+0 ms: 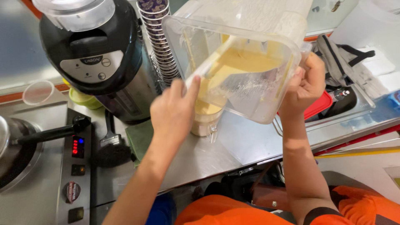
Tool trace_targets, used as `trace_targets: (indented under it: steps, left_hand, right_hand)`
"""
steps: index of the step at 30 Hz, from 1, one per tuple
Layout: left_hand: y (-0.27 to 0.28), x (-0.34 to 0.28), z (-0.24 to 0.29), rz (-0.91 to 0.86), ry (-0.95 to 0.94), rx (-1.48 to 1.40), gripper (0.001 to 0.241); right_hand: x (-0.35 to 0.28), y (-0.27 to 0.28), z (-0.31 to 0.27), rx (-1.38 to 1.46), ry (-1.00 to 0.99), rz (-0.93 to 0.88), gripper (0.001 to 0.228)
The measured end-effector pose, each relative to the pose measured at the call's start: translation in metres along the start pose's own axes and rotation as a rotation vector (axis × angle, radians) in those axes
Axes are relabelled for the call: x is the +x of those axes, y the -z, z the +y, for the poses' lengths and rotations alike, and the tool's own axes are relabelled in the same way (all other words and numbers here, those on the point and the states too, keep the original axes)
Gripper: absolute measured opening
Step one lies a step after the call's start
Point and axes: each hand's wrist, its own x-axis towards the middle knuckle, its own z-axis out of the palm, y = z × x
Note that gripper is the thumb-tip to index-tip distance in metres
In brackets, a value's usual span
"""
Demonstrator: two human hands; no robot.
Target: The person moves a grill brush and then scoops a yellow batter from a large plastic container into a clear measuring jug using a ladle. The person repeatedly scrapes the container to transfer the batter.
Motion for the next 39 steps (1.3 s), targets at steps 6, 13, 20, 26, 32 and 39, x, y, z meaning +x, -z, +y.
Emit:
trace_targets:
  steps: [6,13,20,26,32,39]
  left_hand:
    - [0.006,0.01,-0.02,0.011,-0.094,0.201,0.043]
    - [0.004,0.001,0.001,-0.047,-0.11,0.113,0.04]
    - [0.014,0.013,-0.017,0.05,-0.085,0.242,0.037]
    - [0.007,0.004,-0.007,-0.029,-0.104,0.105,0.043]
    - [0.003,0.002,-0.013,0.019,0.03,0.01,0.049]
    - [0.007,-0.008,0.017,-0.194,0.174,-0.306,0.049]
  right_hand:
    - [0.008,-0.003,-0.012,-0.029,-0.02,-0.028,0.027]
    - [0.017,-0.009,-0.019,-0.026,0.034,-0.041,0.026]
    - [0.017,-0.006,-0.021,-0.048,0.03,-0.095,0.024]
    - [0.02,-0.009,-0.027,-0.083,0.042,-0.089,0.023]
    - [0.02,-0.009,-0.026,-0.078,0.031,-0.096,0.023]
    - [0.021,-0.007,-0.02,-0.139,0.09,-0.066,0.026]
